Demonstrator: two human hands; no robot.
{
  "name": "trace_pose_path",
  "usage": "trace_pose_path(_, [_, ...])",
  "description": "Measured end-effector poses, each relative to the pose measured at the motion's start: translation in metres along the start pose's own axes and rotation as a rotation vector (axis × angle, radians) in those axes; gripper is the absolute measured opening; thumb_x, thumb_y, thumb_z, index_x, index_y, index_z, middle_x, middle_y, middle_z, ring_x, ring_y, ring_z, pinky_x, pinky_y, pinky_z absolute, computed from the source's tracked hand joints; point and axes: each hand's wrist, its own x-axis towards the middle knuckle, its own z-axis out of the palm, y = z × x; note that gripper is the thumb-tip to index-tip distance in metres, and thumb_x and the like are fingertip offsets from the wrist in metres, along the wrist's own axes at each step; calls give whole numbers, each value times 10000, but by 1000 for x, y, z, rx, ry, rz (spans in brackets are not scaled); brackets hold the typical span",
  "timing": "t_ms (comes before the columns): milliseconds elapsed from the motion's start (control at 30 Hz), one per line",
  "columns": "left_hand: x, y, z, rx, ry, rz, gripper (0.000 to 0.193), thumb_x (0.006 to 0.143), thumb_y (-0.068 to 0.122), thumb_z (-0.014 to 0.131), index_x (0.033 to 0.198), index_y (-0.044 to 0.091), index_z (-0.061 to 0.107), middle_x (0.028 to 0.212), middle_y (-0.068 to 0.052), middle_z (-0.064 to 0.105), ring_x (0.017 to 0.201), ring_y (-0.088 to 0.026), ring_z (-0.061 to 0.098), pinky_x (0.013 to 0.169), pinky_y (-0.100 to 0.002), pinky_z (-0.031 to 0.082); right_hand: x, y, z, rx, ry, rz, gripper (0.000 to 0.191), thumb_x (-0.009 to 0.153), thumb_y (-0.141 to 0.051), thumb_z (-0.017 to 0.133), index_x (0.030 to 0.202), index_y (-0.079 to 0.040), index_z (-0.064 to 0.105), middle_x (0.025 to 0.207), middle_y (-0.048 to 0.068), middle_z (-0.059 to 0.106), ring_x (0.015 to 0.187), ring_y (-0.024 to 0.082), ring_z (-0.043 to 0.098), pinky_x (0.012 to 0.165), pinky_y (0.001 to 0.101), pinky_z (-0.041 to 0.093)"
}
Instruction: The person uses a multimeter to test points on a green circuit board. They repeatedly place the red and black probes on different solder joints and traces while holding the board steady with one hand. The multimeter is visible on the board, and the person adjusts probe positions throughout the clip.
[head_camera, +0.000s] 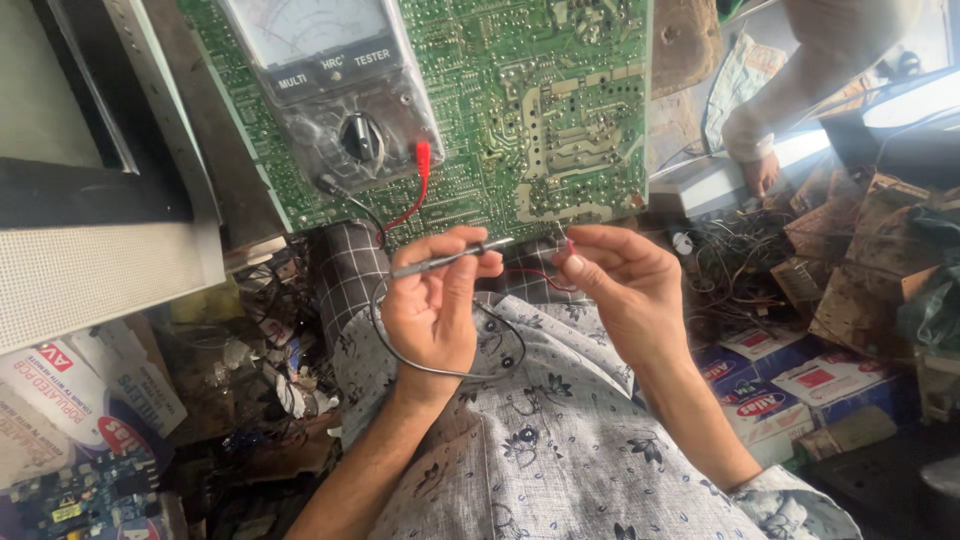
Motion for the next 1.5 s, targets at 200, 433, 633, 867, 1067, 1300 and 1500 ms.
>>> trace_pose_path(200, [5, 4, -8, 411, -125, 441, 164, 1118, 5, 532, 1267, -20, 469, 1281, -243, 660, 1101, -274, 756, 921, -338, 641, -8, -2, 3, -141, 3, -88, 165, 933, 40, 743, 1091, 48, 695, 990, 143, 779, 906, 175, 758, 820, 319, 646])
trace_pose_path(433, [-2, 49, -10, 646, -363, 599, 261, 929, -70, 617, 1189, -48, 625, 1288, -291, 626, 1159, -403, 712, 994, -410, 625, -20, -3, 13, -200, -42, -109, 165, 897, 58, 749, 1058, 24, 747, 1029, 108, 778, 945, 129, 736, 858, 264, 611])
trace_pose_path(633, [1, 33, 2, 539, -64, 555, 229, 975, -68, 703, 1192, -70, 631, 1190, -244, 714, 1059, -298, 786, 867, -323, 627, -27, -7, 12, -160, -72, -158, 207, 907, 61, 741, 1105, 23, 697, 1038, 120, 770, 971, 149, 745, 876, 293, 629])
trace_pose_path(867, [-12, 42, -14, 641, -18, 523, 190, 1003, -55, 699, 1178, -45, 624, 1151, -189, 722, 1071, -300, 757, 936, -338, 632, -32, -1, 9, -124, -7, -182, 172, 920, 57, 735, 1072, 24, 663, 1010, 137, 765, 952, 163, 752, 845, 317, 647])
trace_pose_path(1067, [-23, 39, -9, 583, -97, 603, 195, 983, -94, 687, 1157, -37, 619, 1177, -218, 698, 1085, -313, 753, 929, -364, 663, -36, 17, 1, -130, 16, -228, 132, 943, 64, 747, 1051, 36, 676, 998, 127, 754, 899, 140, 730, 820, 298, 629])
trace_pose_path(1300, [-25, 23, -10, 533, -89, 535, 203, 996, -65, 673, 1189, -38, 615, 1193, -185, 700, 1090, -290, 746, 882, -344, 628, -35, 31, 1, -142, -10, -240, 190, 924, 64, 739, 1108, 35, 702, 1019, 129, 766, 896, 144, 741, 808, 287, 633])
trace_pose_path(1500, [11, 10, -1, 590, -35, 558, 162, 1046, 8, 671, 1202, -14, 630, 1194, -139, 715, 1122, -273, 735, 925, -320, 615, -10, 11, -6, -124, 105, -320, 276, 945, 69, 729, 1216, 25, 702, 1038, 83, 750, 904, 109, 712, 810, 242, 592])
